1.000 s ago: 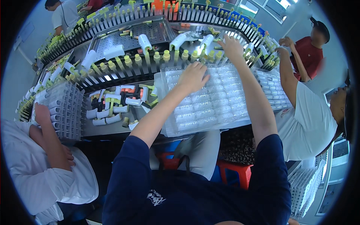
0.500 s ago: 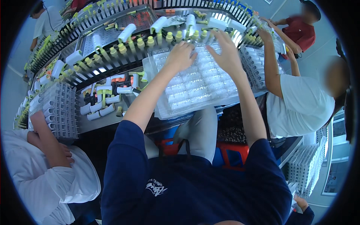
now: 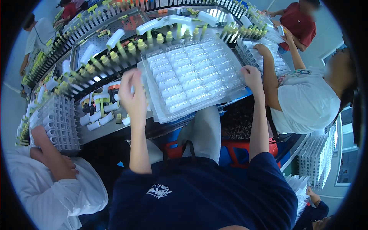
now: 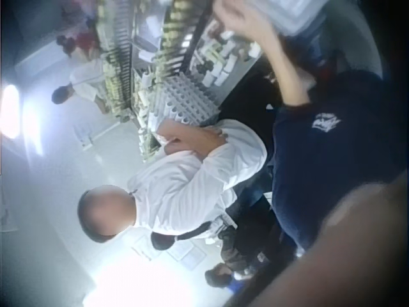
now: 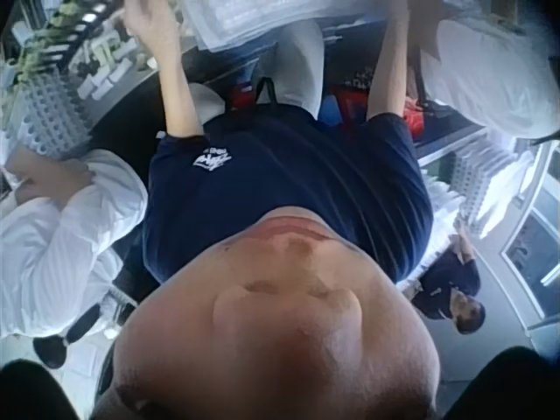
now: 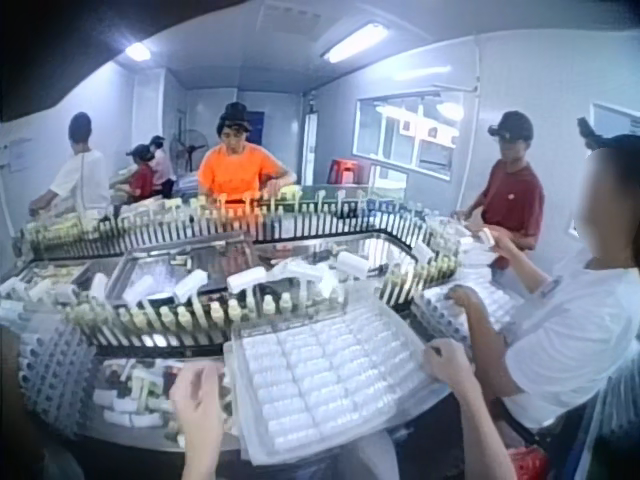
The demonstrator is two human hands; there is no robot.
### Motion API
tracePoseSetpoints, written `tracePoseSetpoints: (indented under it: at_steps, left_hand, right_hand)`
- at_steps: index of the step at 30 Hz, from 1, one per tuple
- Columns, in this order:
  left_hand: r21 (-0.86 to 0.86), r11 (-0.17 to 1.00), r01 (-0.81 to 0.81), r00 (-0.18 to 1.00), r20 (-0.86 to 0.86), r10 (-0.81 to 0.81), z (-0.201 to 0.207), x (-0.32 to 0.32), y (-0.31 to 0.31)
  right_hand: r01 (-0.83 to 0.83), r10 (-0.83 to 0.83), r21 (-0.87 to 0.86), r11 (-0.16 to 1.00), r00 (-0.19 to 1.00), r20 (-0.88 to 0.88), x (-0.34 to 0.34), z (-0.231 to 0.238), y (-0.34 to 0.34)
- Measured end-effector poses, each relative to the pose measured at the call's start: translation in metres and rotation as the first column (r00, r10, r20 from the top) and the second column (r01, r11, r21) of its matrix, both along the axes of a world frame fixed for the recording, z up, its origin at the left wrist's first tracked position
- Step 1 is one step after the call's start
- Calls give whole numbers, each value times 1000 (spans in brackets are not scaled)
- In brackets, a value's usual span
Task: The person places small white bottles with yellow caps into a clear plastic tray. They pick up the bottles from a nearby rack and arrange them in rows within the tray. The person occasionally touches their face or adjusts the camera during the process.
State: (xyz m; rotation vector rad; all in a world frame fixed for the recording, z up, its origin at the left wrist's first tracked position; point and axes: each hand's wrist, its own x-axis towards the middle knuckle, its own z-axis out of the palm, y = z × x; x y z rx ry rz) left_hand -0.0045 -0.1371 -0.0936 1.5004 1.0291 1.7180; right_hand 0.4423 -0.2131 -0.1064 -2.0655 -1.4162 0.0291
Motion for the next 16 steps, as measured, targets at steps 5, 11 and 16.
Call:
tracePoseSetpoints:
  at_steps: [5, 11, 16]
  left_hand:
    - [-269, 959, -89, 981, -192, 37, -40, -67, -87]
    - [-340, 929, -148, 933, -359, 17, -74, -123, -110]
    - [-336, 940, -54, 948, -314, -57, -89, -93, -97]
  right_hand:
    - [154, -140, 135, 979, 985, -104, -38, 77, -40]
    - [140, -119, 112, 984, 978, -171, -55, 138, -67]
    - [57, -112, -224, 973, 964, -240, -29, 135, -77]
